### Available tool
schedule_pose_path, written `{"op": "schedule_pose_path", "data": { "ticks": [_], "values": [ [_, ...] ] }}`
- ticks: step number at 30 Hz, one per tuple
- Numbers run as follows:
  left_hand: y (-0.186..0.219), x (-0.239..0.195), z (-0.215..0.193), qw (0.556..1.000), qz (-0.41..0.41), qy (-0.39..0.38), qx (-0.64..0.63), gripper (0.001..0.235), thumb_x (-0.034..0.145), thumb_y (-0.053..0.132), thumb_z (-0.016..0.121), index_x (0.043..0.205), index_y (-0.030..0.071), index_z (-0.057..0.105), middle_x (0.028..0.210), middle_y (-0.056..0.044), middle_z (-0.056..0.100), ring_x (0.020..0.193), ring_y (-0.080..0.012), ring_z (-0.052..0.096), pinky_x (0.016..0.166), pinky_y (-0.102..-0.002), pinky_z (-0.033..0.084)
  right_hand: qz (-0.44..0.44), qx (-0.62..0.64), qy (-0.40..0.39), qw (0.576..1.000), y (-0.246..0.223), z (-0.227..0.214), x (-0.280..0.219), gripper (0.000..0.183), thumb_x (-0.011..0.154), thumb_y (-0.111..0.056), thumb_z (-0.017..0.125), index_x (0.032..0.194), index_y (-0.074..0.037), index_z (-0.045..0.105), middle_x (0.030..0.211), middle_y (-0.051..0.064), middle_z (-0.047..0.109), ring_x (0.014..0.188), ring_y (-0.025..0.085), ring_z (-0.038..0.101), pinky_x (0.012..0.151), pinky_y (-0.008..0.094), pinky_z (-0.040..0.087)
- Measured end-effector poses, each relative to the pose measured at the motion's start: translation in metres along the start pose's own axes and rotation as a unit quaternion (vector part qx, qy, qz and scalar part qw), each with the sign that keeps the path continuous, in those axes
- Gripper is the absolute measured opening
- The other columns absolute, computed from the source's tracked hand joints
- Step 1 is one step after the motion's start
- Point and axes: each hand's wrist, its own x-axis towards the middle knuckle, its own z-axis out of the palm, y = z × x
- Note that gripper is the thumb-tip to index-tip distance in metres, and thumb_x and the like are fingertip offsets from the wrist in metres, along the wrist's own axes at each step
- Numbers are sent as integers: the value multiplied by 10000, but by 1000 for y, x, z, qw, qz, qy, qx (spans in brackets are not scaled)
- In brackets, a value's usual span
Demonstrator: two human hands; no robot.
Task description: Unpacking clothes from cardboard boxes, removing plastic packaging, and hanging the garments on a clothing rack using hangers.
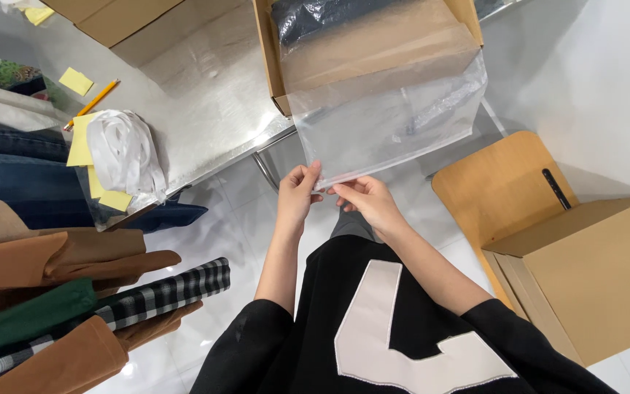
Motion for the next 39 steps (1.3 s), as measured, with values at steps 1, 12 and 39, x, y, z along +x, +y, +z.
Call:
{"op": "schedule_pose_path", "data": {
  "ticks": [1, 12, 39],
  "values": [
    [0, 0, -1, 1000, 1, 0, 1, 389, 1014, 330, 754, 745, 90, 606, 747, -42, 622, 697, -128, 688, 552, -216, 599, -1, 1, 0, 1000, 0, 0, 2, 315, 935, -156, 837, 1151, 47, 730, 959, 151, 799, 749, 162, 747, 634, 206, 601],
    [-4, 12, -13, 997, 26, 8, 76, 390, 1020, 315, 765, 741, 68, 649, 722, -88, 662, 693, -161, 693, 569, -281, 632, -41, 82, 218, 972, 11, -71, 50, 233, 1012, -272, 767, 1006, -52, 693, 814, 52, 719, 658, 130, 726, 564, 236, 606],
    [43, 20, 80, 709, 501, -37, 494, 203, 830, 253, 835, 936, 259, 662, 982, 72, 541, 962, -167, 593, 778, -369, 552, -187, 9, 301, 935, -20, -90, 22, 264, 976, -159, 779, 758, -61, 665, 615, 87, 637, 561, 121, 619, 540, 227, 539]
  ]
}}
